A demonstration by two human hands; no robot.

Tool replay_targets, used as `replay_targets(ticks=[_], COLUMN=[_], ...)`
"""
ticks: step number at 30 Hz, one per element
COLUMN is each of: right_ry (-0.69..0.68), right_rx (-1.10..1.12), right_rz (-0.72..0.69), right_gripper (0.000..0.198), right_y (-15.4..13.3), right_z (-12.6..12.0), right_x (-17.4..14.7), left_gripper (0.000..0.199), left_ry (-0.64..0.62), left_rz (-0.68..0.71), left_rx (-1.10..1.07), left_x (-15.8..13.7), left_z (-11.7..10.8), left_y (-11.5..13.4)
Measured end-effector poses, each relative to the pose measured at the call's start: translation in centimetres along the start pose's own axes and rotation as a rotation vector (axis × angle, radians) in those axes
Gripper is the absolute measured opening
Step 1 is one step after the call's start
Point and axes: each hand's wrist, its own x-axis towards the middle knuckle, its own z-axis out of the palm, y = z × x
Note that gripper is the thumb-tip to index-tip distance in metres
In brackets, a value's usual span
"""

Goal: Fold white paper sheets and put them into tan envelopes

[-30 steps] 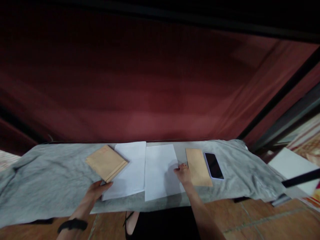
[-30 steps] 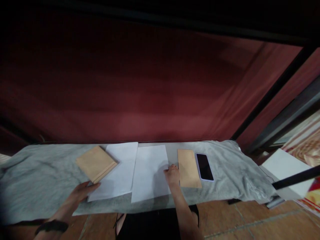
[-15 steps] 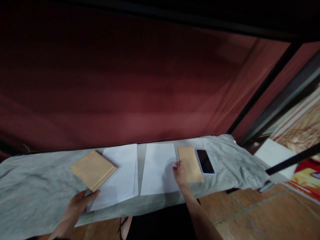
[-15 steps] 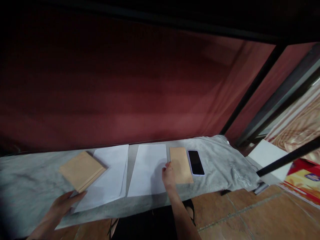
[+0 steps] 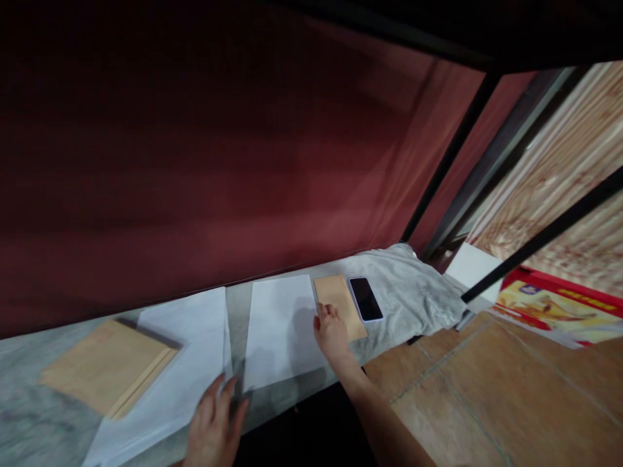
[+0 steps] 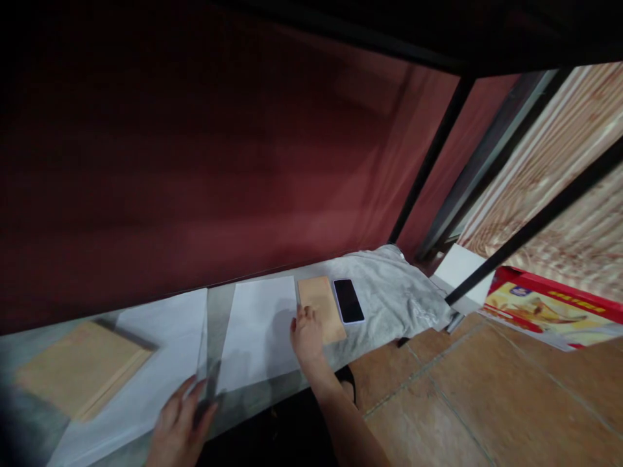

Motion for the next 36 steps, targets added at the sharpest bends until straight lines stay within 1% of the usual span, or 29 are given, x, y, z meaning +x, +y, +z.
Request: replay_targets(ticks=[2, 3, 5, 6, 8, 10, 12, 16, 19, 22, 25, 26, 28, 30, 32, 34, 36], right_ry=[0.070, 0.120, 0.188, 0.187, 0.137, 0.081, 0.057, 0.084, 0.116, 0.170, 0.277, 0.297, 0.255, 0.188, 0.109, 0.079, 0.072], right_rx=[-0.063, -0.121, -0.225, -0.257, -0.260, -0.258, -0.260, -0.216, -0.171, -0.177, -0.191, -0.176, -0.141, -0.113, -0.091, -0.083, -0.094], right_rz=[0.043, 0.089, 0.219, 0.276, 0.340, 0.335, 0.308, 0.269, 0.250, 0.223, 0.116, 0.049, -0.101, -0.245, -0.383, -0.374, -0.335], right_gripper=[0.048, 0.051, 0.056, 0.060, 0.069, 0.073, 0.074, 0.076, 0.076, 0.073, 0.067, 0.065, 0.058, 0.053, 0.052, 0.049, 0.048], right_y=[2.5, 3.9, 7.0, 8.3, 10.5, 11.9, 12.6, 13.6, 14.8, 15.5, 14.4, 13.5, 11.0, 8.0, 5.4, 3.8, 3.4], right_z=[-1.6, -2.3, -3.3, -3.6, -3.8, -3.5, -3.2, -3.2, -3.6, -3.8, -3.0, -2.4, -0.8, 1.1, 2.9, 4.1, 4.5], right_x=[1.0, 1.5, 2.3, 2.6, 2.8, 2.9, 3.0, 3.5, 3.7, 3.6, 3.3, 3.1, 2.6, 1.8, 0.7, -0.2, -0.7], left_gripper=[0.042, 0.044, 0.051, 0.054, 0.056, 0.055, 0.054, 0.049, 0.043, 0.040, 0.041, 0.043, 0.045, 0.049, 0.053, 0.053, 0.052], left_ry=[-0.080, -0.124, -0.187, -0.216, -0.274, -0.309, -0.324, -0.353, -0.366, -0.349, -0.288, -0.245, -0.134, -0.035, -0.026, -0.063, -0.090], left_rz=[0.198, 0.268, 0.330, 0.353, 0.405, 0.451, 0.468, 0.448, 0.441, 0.446, 0.430, 0.407, 0.288, 0.073, -0.107, -0.171, -0.197], left_rx=[-0.013, -0.011, 0.010, 0.022, 0.047, 0.070, 0.086, 0.106, 0.162, 0.231, 0.264, 0.280, 0.344, 0.418, 0.458, 0.448, 0.448], left_x=[0.8, 1.3, 2.3, 2.9, 4.1, 5.1, 6.1, 7.2, 7.6, 7.8, 8.0, 8.1, 8.2, 8.0, 7.7, 7.2, 6.9], left_z=[3.3, 4.8, 7.4, 8.6, 10.7, 12.5, 13.9, 15.5, 15.9, 15.8, 14.7, 14.1, 12.5, 10.6, 8.9, 7.7, 7.1], left_y=[3.2, 4.7, 7.5, 8.7, 10.8, 12.3, 13.4, 14.9, 16.0, 16.8, 16.3, 15.6, 13.5, 10.7, 8.1, 6.4, 5.7])
